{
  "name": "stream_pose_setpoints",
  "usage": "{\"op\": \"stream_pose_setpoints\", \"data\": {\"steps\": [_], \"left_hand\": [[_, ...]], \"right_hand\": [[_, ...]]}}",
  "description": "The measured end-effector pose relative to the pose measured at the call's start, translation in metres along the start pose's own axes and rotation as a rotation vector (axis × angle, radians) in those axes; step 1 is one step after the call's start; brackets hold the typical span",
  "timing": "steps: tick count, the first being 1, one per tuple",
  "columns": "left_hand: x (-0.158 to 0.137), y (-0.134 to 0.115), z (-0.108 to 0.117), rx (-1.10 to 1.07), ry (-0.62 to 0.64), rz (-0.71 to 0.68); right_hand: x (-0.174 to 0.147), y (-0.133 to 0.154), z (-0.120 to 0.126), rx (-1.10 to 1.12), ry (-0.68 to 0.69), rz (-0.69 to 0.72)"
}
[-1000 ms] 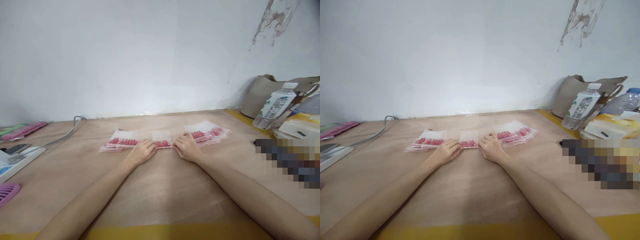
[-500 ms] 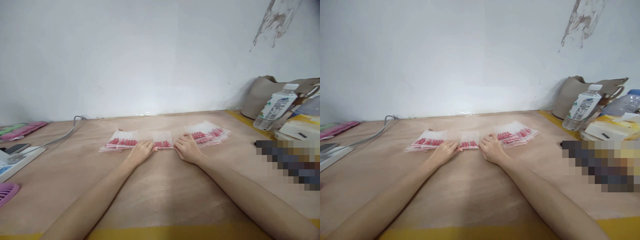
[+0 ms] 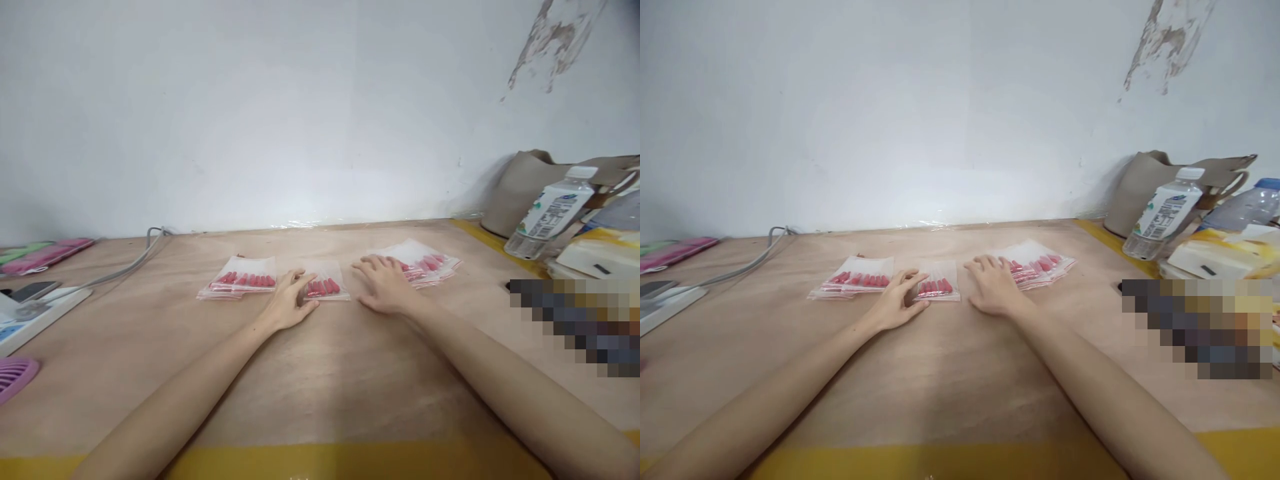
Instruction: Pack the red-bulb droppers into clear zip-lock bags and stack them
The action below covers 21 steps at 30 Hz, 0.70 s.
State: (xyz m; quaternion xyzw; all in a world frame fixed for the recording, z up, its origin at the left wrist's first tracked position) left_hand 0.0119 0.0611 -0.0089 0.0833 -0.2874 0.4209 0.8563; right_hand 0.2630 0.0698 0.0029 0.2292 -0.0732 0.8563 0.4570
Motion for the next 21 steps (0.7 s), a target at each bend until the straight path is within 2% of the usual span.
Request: {"op": "stream_pose_setpoints", "data": {"steps": [5,7,9,12,15,18,21], "left_hand": [[0.016,0.005,-0.024,-0.155,-0.052,0.087],[0.026,0.014,-0.030,-0.206,-0.122,0.142],[0.035,0.027,-0.029,-0.243,-0.192,0.187],[0.040,0.051,-0.009,-0.266,-0.256,0.212],[0.028,0.076,0.026,-0.247,-0.253,0.186],[0.005,0.094,0.060,-0.190,-0.122,0.102],[-0.015,0.099,0.084,-0.115,0.044,0.017]], "right_hand": [[-0.002,-0.034,0.014,-0.101,0.255,-0.272],[-0.004,-0.044,0.012,-0.072,0.302,-0.302],[-0.006,-0.048,0.007,-0.061,0.280,-0.293],[-0.007,-0.046,-0.001,-0.089,0.181,-0.226],[-0.005,-0.037,-0.010,-0.092,0.109,-0.158],[0.000,-0.021,-0.020,-0.030,0.080,-0.105],[0.009,0.002,-0.031,0.066,0.059,-0.045]]}}
Point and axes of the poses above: each hand's wrist, its own x-axis towards the middle knuckle, its own z-axis out of the back of the hand, y = z × x, the point moved 1 cm from there along x, towards the middle knuckle, and after that the axes turned 7 degrees about x, right-handed, at the moved point
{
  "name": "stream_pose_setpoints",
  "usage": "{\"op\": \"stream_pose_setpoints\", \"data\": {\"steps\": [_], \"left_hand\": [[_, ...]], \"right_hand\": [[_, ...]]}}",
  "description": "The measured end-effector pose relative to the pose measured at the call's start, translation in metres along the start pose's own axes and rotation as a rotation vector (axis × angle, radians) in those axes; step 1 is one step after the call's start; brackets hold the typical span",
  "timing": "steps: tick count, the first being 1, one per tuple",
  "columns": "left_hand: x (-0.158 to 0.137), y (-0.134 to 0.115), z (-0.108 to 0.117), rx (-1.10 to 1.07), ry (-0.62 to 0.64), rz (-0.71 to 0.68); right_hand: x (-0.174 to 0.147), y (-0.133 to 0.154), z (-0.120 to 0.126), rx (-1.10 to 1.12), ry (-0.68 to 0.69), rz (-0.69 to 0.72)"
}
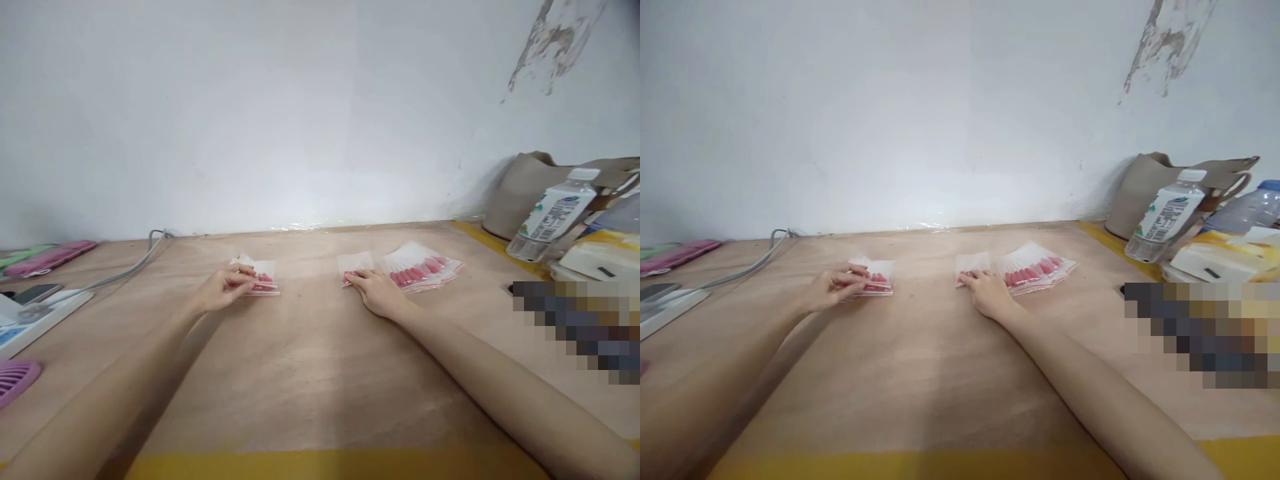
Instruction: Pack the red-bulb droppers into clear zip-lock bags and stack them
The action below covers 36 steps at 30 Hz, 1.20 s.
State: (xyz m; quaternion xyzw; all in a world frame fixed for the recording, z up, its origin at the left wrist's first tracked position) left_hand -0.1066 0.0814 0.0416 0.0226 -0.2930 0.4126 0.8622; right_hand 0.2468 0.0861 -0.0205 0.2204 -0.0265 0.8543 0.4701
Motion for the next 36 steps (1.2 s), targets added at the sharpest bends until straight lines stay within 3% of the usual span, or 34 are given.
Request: {"op": "stream_pose_setpoints", "data": {"steps": [3,5,11,16,25,36], "left_hand": [[-0.006,-0.013,0.007,0.091,0.082,-0.046],[-0.001,-0.032,0.000,0.151,0.076,-0.059],[0.024,-0.087,-0.069,0.132,0.131,-0.114],[0.035,-0.087,-0.108,0.076,0.138,-0.137],[0.027,-0.084,-0.111,0.049,0.075,-0.113],[0.034,-0.090,-0.114,0.120,-0.020,-0.171]], "right_hand": [[0.009,0.023,-0.010,0.093,-0.028,0.048],[0.014,0.033,-0.014,0.149,-0.059,0.045],[0.011,0.030,-0.007,0.235,-0.133,0.043],[0.000,0.006,-0.001,0.002,-0.182,0.094],[-0.005,-0.002,-0.003,-0.128,-0.290,0.262],[-0.001,0.004,0.004,-0.192,-0.239,0.480]]}}
Point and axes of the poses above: each hand's wrist, its own x-axis towards the middle knuckle, its own z-axis out of the back of the hand, y = z × x, the point moved 1 cm from there along x, towards the middle knuckle, and after that the axes turned 7 degrees about x, right-handed, at the moved point
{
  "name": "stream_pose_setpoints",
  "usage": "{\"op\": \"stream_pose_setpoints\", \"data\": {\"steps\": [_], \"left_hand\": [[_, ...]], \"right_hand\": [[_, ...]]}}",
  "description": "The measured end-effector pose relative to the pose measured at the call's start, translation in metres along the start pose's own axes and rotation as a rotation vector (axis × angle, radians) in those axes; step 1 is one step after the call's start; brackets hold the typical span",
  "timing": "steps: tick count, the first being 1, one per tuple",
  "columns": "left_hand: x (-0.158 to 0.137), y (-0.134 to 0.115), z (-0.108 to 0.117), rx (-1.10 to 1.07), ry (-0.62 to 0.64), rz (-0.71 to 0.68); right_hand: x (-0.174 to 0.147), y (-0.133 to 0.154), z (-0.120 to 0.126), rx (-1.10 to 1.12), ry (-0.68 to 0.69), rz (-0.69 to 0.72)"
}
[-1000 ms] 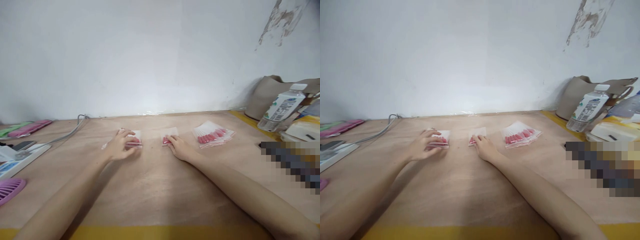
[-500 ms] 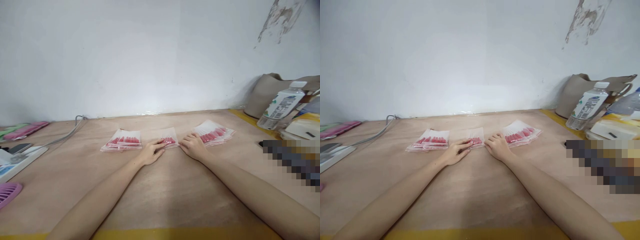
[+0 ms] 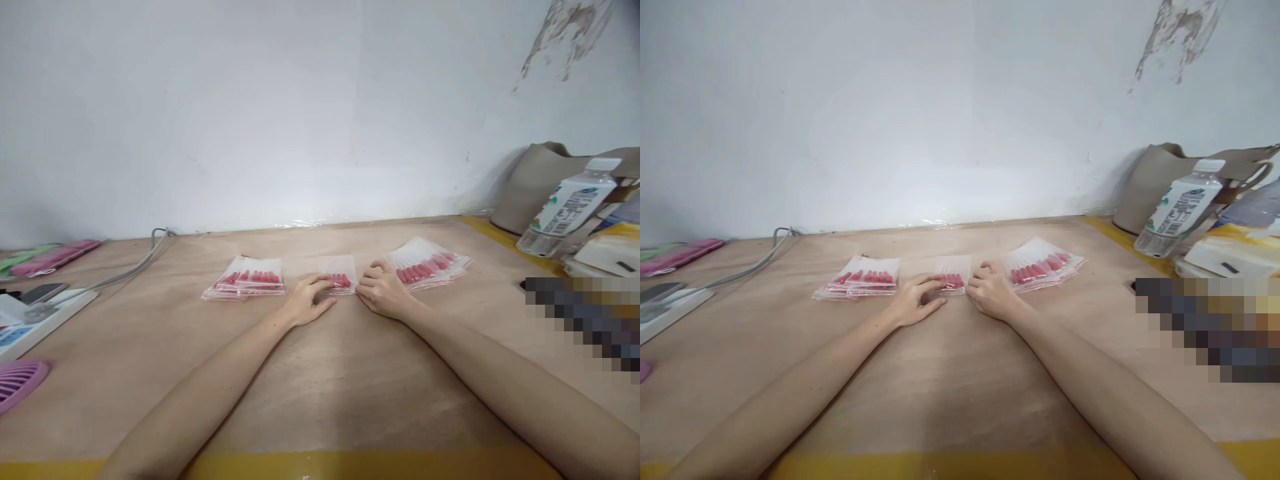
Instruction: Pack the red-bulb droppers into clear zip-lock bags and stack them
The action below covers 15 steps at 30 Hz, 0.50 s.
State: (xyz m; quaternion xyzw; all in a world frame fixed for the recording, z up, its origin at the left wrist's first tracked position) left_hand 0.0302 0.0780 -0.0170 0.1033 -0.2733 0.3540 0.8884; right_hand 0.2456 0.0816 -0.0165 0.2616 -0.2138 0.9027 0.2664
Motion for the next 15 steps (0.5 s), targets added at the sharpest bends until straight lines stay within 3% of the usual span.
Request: {"op": "stream_pose_setpoints", "data": {"steps": [7,15], "left_hand": [[0.025,-0.018,-0.020,0.107,-0.010,-0.170],[0.036,-0.018,-0.033,0.274,-0.004,-0.282]], "right_hand": [[-0.004,-0.001,-0.003,0.039,-0.022,-0.077],[-0.005,0.000,-0.005,0.048,-0.065,-0.125]]}}
Point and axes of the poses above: each hand's wrist, its own x-axis towards the middle knuckle, its own z-axis out of the back of the hand, y = z × x, the point moved 1 cm from there along x, towards the middle knuckle, and after that the axes turned 7 degrees about x, right-handed, at the moved point
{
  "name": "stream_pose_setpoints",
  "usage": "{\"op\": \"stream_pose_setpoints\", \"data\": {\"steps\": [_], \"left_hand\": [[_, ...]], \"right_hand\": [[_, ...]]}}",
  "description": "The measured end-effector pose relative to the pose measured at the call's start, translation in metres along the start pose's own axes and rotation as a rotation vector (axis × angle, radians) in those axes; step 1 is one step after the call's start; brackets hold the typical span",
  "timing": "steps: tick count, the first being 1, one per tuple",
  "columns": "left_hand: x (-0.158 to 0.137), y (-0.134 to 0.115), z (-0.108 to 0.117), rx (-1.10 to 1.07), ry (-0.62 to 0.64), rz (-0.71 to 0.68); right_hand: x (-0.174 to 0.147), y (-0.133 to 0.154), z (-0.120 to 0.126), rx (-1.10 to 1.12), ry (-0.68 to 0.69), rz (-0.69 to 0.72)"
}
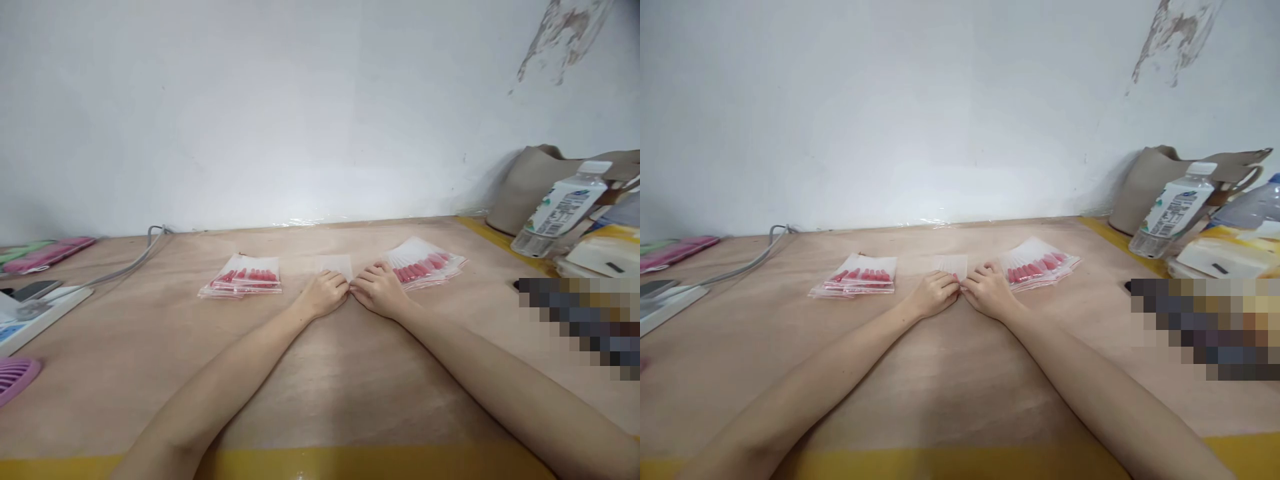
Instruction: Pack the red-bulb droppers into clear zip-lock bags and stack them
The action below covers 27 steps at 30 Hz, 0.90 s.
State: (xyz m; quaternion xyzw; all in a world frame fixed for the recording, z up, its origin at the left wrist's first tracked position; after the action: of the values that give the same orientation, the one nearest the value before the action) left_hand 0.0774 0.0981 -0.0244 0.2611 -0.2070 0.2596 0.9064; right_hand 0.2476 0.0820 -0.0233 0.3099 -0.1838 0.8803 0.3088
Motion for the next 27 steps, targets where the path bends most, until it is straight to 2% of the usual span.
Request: {"op": "stream_pose_setpoints", "data": {"steps": [6,13,22,27], "left_hand": [[0.002,0.001,0.001,0.058,0.000,-0.043],[-0.007,0.007,0.012,0.076,-0.010,-0.050],[-0.052,0.033,0.044,0.074,0.008,0.014],[-0.092,0.059,0.064,0.064,-0.033,0.165]], "right_hand": [[0.005,0.005,-0.002,-0.061,0.024,0.043],[0.003,0.002,0.004,-0.010,0.008,0.056],[0.002,0.003,0.006,-0.001,0.039,0.032],[-0.014,-0.022,0.015,-0.027,0.037,-0.122]]}}
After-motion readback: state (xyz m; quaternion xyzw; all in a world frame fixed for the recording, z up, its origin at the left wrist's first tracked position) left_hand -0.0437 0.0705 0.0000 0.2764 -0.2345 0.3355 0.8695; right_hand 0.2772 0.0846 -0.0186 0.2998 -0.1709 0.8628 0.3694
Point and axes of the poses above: each hand's wrist, its own x-axis towards the middle knuckle, its own z-axis out of the back of the hand, y = z × x, the point moved 1 cm from there along x, towards the middle knuckle, and after that the axes turned 7 degrees about x, right-handed, at the moved point
